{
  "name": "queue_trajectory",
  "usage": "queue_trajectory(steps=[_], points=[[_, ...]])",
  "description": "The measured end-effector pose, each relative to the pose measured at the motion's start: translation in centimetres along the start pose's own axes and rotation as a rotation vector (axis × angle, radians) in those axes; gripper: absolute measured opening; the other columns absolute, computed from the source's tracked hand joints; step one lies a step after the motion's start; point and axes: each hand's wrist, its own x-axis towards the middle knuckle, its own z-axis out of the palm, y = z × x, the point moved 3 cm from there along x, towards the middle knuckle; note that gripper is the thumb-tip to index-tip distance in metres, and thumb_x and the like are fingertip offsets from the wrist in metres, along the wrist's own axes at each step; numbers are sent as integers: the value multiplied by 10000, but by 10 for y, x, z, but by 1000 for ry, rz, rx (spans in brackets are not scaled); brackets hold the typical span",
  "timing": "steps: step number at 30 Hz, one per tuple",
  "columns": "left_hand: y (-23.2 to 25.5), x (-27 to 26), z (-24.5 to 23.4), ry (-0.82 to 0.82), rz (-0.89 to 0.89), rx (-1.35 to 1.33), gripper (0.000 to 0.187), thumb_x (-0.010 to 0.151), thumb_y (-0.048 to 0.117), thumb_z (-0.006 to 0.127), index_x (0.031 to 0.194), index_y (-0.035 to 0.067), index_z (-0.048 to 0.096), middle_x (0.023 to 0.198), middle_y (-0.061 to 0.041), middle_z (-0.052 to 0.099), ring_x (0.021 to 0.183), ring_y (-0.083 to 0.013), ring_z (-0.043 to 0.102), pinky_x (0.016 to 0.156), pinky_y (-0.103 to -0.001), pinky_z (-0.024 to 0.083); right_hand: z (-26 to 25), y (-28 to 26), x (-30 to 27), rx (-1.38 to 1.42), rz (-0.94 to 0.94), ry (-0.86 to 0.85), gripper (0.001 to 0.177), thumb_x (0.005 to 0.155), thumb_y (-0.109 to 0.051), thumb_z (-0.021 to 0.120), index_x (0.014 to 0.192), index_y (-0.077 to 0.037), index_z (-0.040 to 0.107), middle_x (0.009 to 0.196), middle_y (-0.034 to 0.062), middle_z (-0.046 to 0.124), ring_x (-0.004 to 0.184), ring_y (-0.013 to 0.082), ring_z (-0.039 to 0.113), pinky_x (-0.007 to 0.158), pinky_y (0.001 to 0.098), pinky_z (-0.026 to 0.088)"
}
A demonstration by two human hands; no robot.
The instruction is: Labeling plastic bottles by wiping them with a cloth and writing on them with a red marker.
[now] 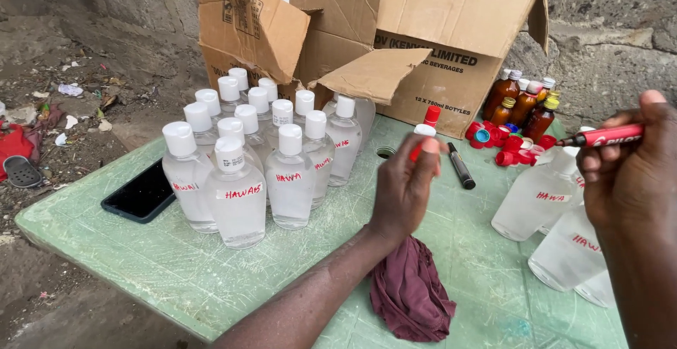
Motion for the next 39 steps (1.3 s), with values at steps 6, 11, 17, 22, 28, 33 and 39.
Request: queue_trajectory(steps=[6,11,17,22,28,33,39], points=[[-8,20,-29,268,155,183,169,1002,81,453,1006,102,621,1009,-62,646,625,-112,572,534,-253,477,29,-1,-42,-86,-68,-27,555,959,-670,558,853,-133,651,432,-36,330,346,51,295,346,217,190],[-35,16,-37,322,-119,430,437,890,555,635,1055,160,545,1009,-16,494,842,-160,549,799,-371,500,52,27,-61,-32,-131,-98,747,888,-684,561,1344,-95,622,983,103,766,606,115,696,418,182,450],[-45,4,-33,20,-385,265,845,733,652,811,1247,16,595,1122,-186,559,1125,-405,640,1026,-477,477,48,79,-66,-39,-101,-150,432,1093,-436,576,1276,-52,650,902,242,728,676,242,756,521,273,618],[-78,1,-21,78,-476,-101,483,847,528,812,1018,85,729,916,-98,665,938,-209,695,875,-342,541,55,84,-86,-208,-225,-142,284,997,-194,747,1241,-75,663,1105,179,722,938,193,703,853,326,606],[-83,-9,2,124,-639,-557,384,860,413,853,955,58,741,767,-101,742,682,-126,737,643,-305,627,68,86,-95,-239,-134,-224,515,813,-101,884,1258,-60,628,1124,152,716,1039,183,677,995,339,556],[-94,-11,6,100,-684,-690,433,847,398,877,995,21,725,794,-130,748,678,-191,759,646,-386,649,62,96,-93,-157,-103,-246,352,870,-76,839,1178,-40,673,1056,126,710,1020,123,652,987,329,558],[-102,-13,3,125,-697,-737,469,852,388,878,1041,-6,707,826,-176,755,700,-233,767,655,-424,654,67,94,-97,-91,-47,-282,323,907,-118,805,1189,-30,674,1041,120,658,991,127,616,965,307,559]])
